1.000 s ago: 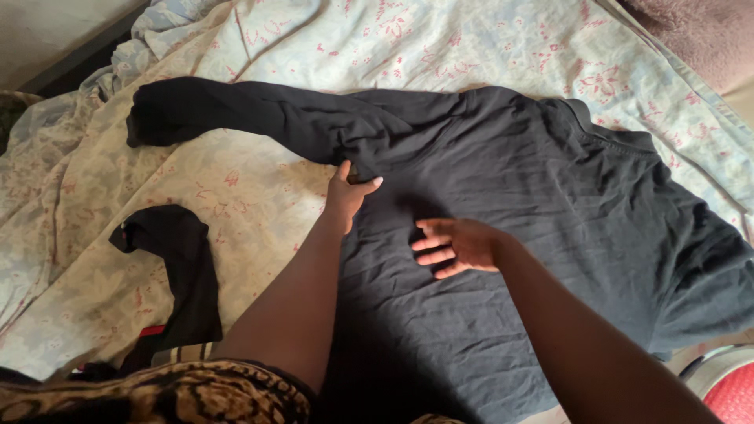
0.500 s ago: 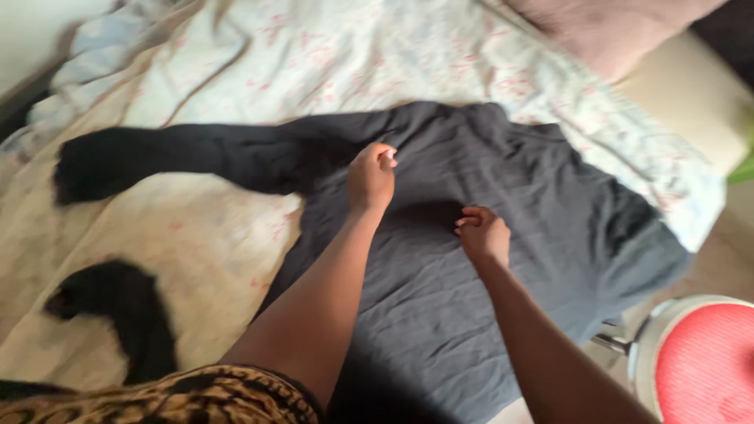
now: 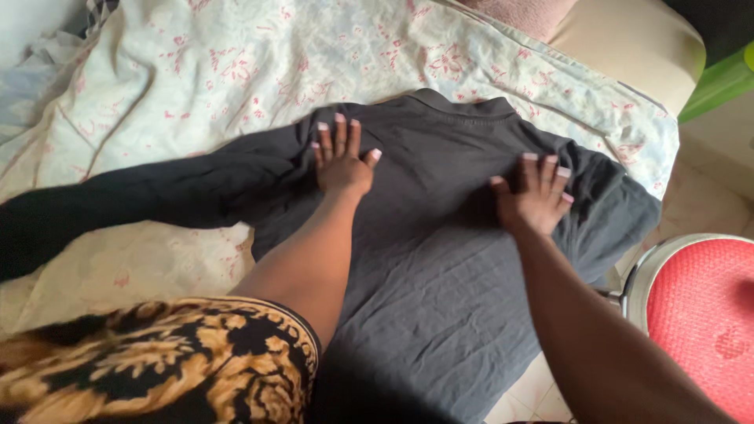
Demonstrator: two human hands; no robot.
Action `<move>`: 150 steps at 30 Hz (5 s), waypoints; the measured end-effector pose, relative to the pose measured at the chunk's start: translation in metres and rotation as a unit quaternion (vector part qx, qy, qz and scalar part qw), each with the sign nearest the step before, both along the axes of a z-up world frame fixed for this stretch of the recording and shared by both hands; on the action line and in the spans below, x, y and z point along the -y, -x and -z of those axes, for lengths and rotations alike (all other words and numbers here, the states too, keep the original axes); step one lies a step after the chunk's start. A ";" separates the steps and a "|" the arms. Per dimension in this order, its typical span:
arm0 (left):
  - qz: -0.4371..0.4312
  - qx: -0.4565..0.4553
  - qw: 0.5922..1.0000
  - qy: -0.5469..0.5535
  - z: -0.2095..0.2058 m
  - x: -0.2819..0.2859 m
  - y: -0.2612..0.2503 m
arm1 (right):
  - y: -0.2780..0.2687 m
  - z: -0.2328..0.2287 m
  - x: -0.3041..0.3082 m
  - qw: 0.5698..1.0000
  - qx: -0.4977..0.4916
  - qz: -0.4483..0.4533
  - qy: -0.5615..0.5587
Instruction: The person folds a dark gray long-sleeved shirt on a bed. They smooth the fabric, fold the sleeves inward, fold the sides, and then fold the shirt into a compact rectangle. Finally, they button the collar of the folded shirt.
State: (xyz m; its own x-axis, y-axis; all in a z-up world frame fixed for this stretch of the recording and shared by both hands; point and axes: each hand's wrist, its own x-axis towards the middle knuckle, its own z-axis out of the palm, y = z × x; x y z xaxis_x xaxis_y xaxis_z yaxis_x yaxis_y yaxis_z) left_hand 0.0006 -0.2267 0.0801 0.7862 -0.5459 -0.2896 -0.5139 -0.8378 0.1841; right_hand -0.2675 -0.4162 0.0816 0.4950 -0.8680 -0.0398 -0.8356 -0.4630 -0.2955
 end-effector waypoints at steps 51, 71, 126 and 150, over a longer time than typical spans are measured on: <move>-0.568 0.101 0.785 0.225 -0.001 -0.207 -0.063 | -0.033 -0.095 -0.257 0.838 -0.289 -0.374 -0.273; -0.344 -0.157 0.925 0.032 0.081 -0.365 -0.042 | -0.032 -0.053 -0.253 0.829 -0.300 -0.402 -0.248; -0.298 0.177 0.938 0.018 -0.077 -0.479 0.313 | 0.373 0.176 -0.322 0.753 0.172 0.287 -0.566; 0.078 -0.063 0.989 0.106 -0.121 -0.278 0.485 | 0.440 0.032 -0.303 0.897 0.115 0.127 -0.407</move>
State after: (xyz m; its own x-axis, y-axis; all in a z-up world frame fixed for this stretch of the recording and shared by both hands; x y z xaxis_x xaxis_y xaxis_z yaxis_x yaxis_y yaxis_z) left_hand -0.4840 0.0511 0.2015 0.6519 -0.7175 -0.2453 -0.5962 -0.6849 0.4188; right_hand -0.7079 -0.1133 0.0499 0.3620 -0.6827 -0.6347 -0.7576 0.1812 -0.6271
